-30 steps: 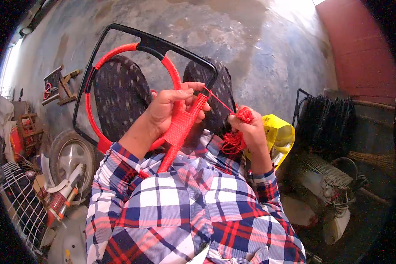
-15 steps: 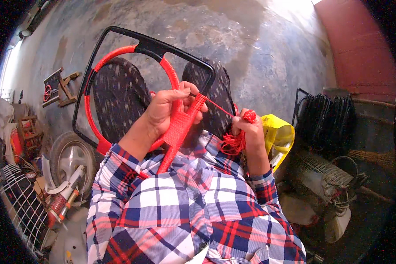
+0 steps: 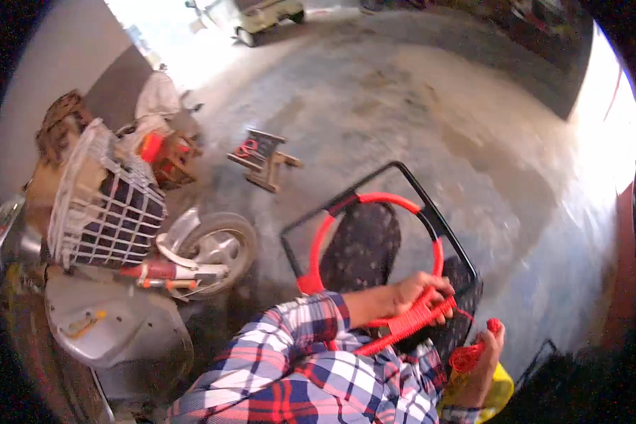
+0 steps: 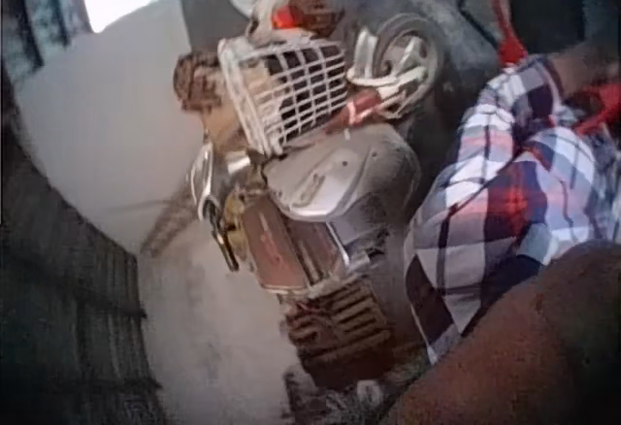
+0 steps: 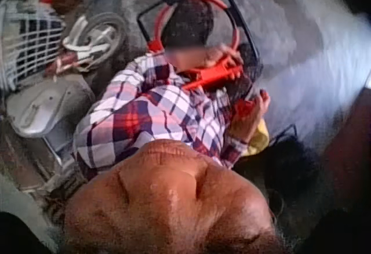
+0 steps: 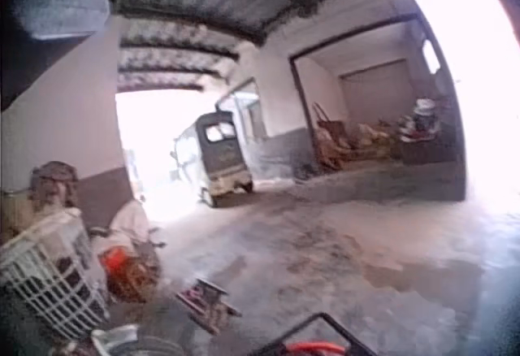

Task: The person sits on the floor and wraps a red plastic rope around a black metal chair frame. They hold the frame with one hand and wind the rope tightly around the curved sections with the other hand, gradually covering the metal surface.

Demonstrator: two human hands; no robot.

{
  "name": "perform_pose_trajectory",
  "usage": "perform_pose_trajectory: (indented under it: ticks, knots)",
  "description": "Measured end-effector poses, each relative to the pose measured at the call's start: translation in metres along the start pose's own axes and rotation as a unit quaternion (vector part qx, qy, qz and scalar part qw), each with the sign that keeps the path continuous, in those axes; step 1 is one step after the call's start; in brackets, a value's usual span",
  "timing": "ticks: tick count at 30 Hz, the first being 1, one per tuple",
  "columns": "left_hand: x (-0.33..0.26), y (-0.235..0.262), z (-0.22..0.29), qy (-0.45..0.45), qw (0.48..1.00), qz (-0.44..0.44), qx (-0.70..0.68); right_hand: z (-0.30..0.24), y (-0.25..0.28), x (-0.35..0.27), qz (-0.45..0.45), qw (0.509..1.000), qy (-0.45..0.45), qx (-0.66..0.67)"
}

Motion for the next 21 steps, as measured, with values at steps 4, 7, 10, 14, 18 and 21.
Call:
perform_pose_trajectory:
  ticks: [4,7,10,14,18,21]
  knots:
    - [0.008,0.006,-0.006,-0.014,1.000,-0.009,0.003,-0.055,-0.008,0.005,-0.004,0.995,0.094,-0.013]
    - [0.018,0.023,-0.001,-0.043,0.999,-0.007,0.004,-0.098,-0.029,0.006,-0.002,0.964,0.210,-0.163]
    - [0.028,0.038,0.002,-0.084,0.996,0.004,0.003,-0.158,-0.071,-0.015,-0.020,0.874,0.303,-0.381]
    - [0.015,0.021,0.007,-0.115,0.993,0.005,0.039,-0.184,-0.103,-0.027,0.040,0.830,0.288,-0.476]
    - [0.006,0.016,0.016,-0.206,0.977,0.013,0.050,-0.190,-0.142,-0.029,0.003,0.691,0.448,-0.568]
    - [0.004,0.016,0.022,-0.255,0.962,0.019,0.098,-0.176,-0.154,-0.020,-0.034,0.642,0.436,-0.630]
Point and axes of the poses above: each hand's wrist, its own x-axis towards the middle knuckle, its own y-axis out of the back of the hand, z = x × y, the point moved 7 cm from there along x, towards the middle knuckle, and after that the axes turned 11 degrees about -x, right-handed, at the moved point
